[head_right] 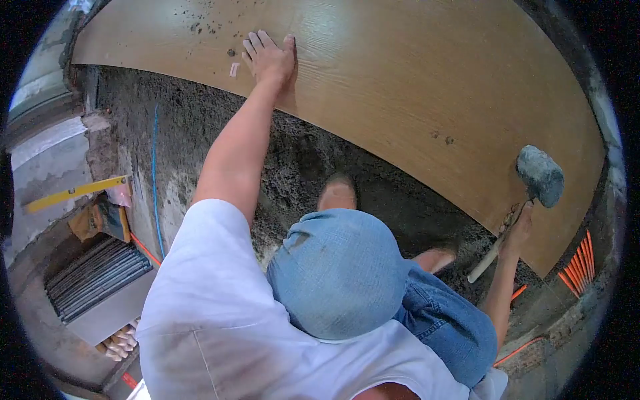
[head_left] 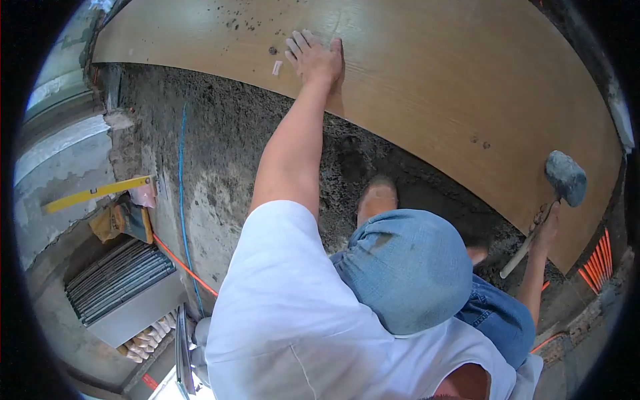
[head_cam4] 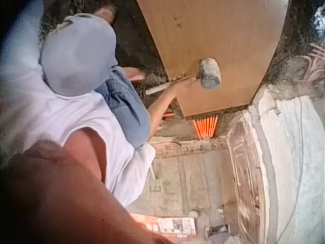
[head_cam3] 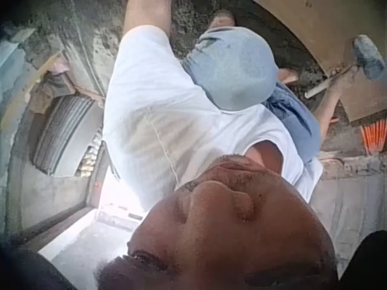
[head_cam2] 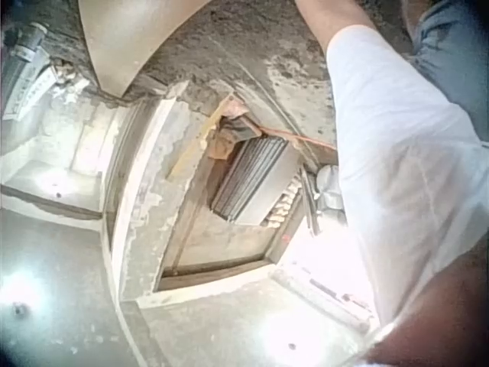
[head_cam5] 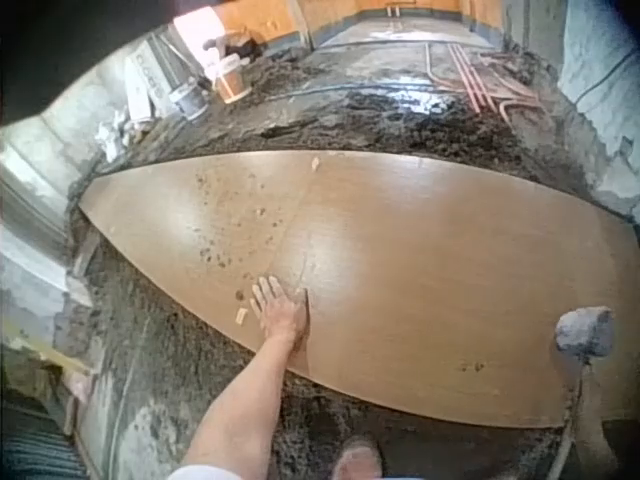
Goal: Laying large tiles on a floor surface and using a mallet and level to ensure they are even.
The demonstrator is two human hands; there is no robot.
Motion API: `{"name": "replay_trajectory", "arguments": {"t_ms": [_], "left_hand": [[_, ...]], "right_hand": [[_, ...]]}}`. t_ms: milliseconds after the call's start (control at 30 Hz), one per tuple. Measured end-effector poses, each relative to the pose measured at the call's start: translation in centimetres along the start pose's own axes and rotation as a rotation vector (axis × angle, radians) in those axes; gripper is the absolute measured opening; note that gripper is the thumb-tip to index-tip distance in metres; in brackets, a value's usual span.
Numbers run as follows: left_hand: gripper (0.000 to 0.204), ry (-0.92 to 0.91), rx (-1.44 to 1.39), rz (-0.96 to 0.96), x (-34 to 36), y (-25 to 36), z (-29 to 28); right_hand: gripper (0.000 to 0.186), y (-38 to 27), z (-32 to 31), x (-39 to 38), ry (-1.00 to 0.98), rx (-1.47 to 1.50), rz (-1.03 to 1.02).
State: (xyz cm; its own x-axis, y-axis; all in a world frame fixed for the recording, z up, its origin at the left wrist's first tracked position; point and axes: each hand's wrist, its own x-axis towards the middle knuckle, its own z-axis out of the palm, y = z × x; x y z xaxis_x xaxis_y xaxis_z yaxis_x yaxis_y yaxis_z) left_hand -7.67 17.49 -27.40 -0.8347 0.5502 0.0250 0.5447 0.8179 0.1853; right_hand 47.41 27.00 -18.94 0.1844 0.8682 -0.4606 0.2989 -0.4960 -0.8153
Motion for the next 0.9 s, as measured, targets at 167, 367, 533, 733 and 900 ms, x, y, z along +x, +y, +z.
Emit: {"name": "replay_trajectory", "arguments": {"t_ms": [167,367,533,733,900], "left_hand": [[0.079,0.038,-0.039,0.008,0.4,0.1,0.3],[0.080,0.053,-0.032,-0.007,0.7,-1.3,0.2],[0.079,0.065,-0.036,0.011,1.2,-0.3,0.0],[0.077,0.007,-0.034,-0.007,1.9,0.7,-0.1],[0.078,0.056,-0.028,0.025,7.6,6.1,2.1]], "right_hand": [[0.039,-0.5,2.6,-0.1,-0.134,-0.161,0.137],[0.045,-1.7,6.1,-1.0,-0.238,-0.250,-0.020],[0.046,-4.5,8.8,-0.7,-0.356,-0.397,-0.015],[0.042,-4.9,11.1,-0.1,-0.397,-0.375,0.033],[0.038,-9.1,16.3,-0.5,-0.577,-0.371,-0.181]]}}
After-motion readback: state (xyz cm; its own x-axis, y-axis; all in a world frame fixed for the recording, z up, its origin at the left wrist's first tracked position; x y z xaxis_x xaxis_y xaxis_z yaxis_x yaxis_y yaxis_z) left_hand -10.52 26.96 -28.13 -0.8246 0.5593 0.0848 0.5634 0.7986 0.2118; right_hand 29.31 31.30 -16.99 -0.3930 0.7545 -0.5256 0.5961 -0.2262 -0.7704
